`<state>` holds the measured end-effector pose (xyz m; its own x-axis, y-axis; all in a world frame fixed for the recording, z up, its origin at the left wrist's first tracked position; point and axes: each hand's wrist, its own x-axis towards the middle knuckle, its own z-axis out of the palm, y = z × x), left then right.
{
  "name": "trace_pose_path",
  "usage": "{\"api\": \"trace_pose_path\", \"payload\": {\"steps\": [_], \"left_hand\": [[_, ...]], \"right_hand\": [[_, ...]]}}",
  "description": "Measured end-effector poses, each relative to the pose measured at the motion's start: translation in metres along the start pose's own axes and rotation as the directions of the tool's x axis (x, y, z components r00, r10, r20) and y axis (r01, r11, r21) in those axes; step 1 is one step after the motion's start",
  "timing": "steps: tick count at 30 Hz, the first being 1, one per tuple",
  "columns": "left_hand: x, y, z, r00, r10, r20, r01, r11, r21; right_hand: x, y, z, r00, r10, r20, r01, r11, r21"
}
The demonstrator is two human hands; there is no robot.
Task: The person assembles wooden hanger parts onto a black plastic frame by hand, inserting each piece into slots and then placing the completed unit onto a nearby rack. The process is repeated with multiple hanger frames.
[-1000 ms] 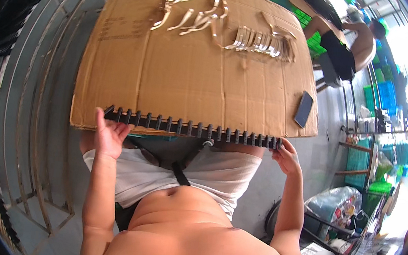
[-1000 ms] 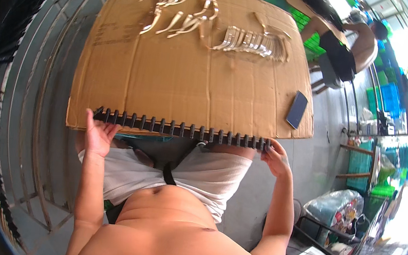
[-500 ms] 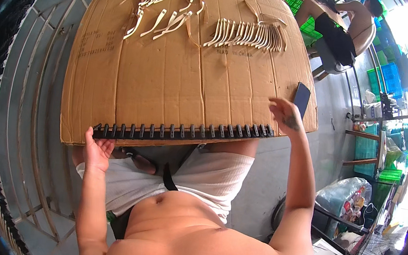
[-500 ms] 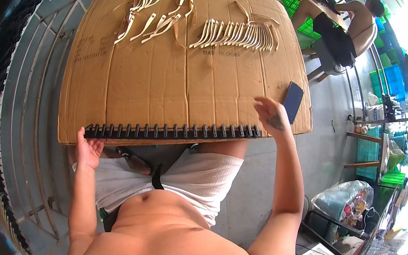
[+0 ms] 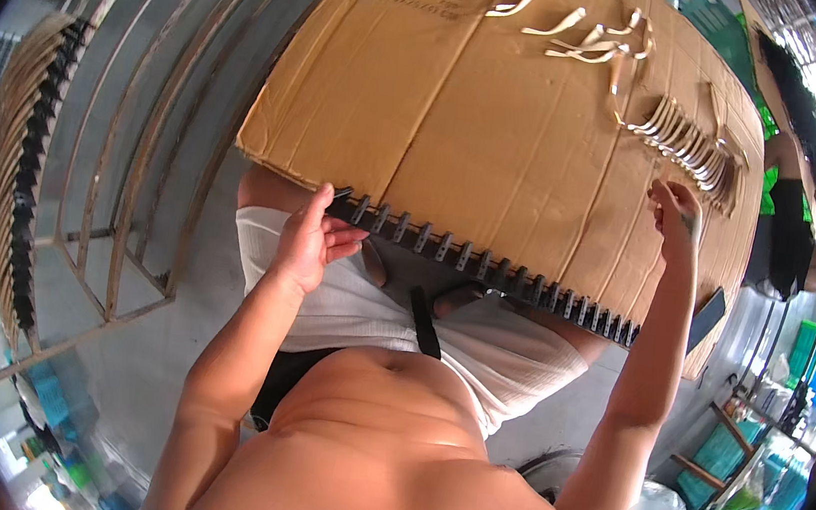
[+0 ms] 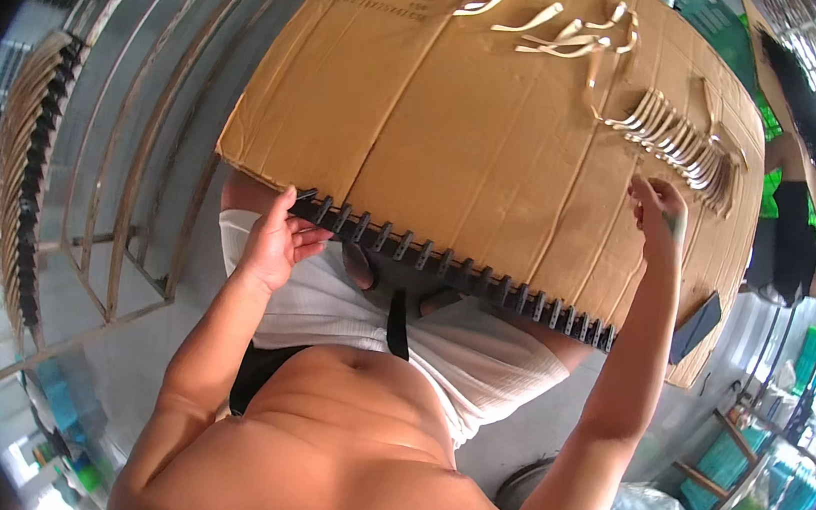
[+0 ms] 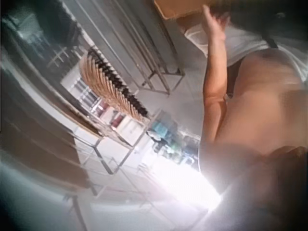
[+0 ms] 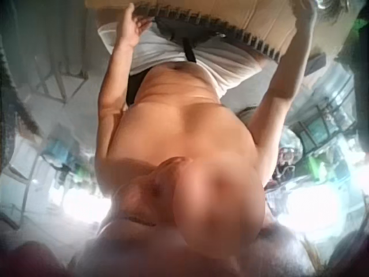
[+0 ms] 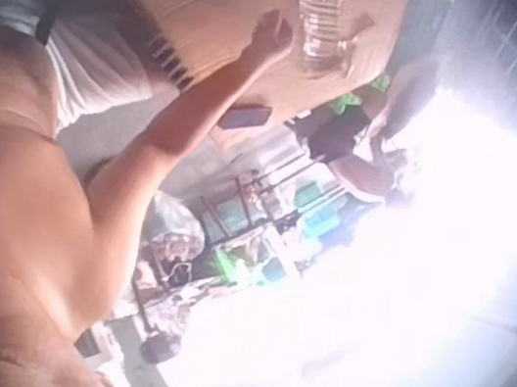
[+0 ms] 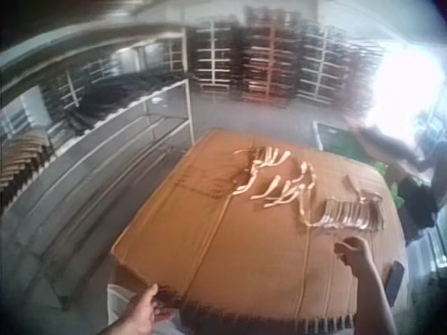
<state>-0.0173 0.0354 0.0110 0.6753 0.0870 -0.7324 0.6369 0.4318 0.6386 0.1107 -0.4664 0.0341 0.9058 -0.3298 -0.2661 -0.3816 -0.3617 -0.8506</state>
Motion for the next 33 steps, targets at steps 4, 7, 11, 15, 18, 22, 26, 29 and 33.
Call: {"api": "trace_pose_path", "payload": {"steps": [4, 7, 11, 15, 18, 22, 26, 29, 33], "left_hand": [[-0.004, -0.001, 0.006, 1.000, -0.017, 0.007, 0.017, 1.000, -0.009], [-0.002, -0.003, 0.005, 0.995, 0.011, 0.102, 0.001, 0.993, -0.119], [0.008, -0.010, 0.000, 0.988, -0.019, 0.156, 0.051, 0.977, -0.205], [0.007, -0.005, 0.001, 0.985, 0.003, 0.171, 0.029, 0.982, -0.184], [0.008, -0.009, -0.003, 0.990, 0.010, 0.143, 0.015, 0.984, -0.178], [0.012, -0.012, -0.007, 0.987, 0.006, 0.162, 0.025, 0.982, -0.187], [0.009, -0.016, -0.004, 0.987, 0.018, 0.157, 0.014, 0.980, -0.200], [0.008, -0.015, -0.001, 0.969, -0.078, 0.234, 0.101, 0.991, -0.086], [0.005, -0.022, 0.002, 0.961, -0.080, 0.264, 0.108, 0.990, -0.094]], "right_hand": [[-0.053, -0.018, 0.068, 0.965, -0.201, 0.168, 0.134, 0.929, 0.344], [-0.090, -0.041, 0.145, 0.899, -0.339, 0.276, 0.232, 0.905, 0.356], [-0.128, -0.064, 0.233, 0.766, -0.481, 0.426, 0.332, 0.864, 0.379], [-0.137, -0.082, 0.280, 0.716, -0.390, 0.579, 0.293, 0.921, 0.258], [-0.143, -0.091, 0.295, 0.765, -0.292, 0.574, 0.184, 0.953, 0.240], [-0.139, -0.088, 0.303, 0.749, -0.320, 0.581, 0.269, 0.947, 0.175], [-0.140, -0.087, 0.306, 0.781, -0.300, 0.548, 0.207, 0.952, 0.227], [-0.142, -0.085, 0.302, 0.786, -0.320, 0.530, 0.213, 0.944, 0.254], [-0.142, -0.083, 0.296, 0.750, -0.402, 0.526, 0.355, 0.915, 0.193]]}}
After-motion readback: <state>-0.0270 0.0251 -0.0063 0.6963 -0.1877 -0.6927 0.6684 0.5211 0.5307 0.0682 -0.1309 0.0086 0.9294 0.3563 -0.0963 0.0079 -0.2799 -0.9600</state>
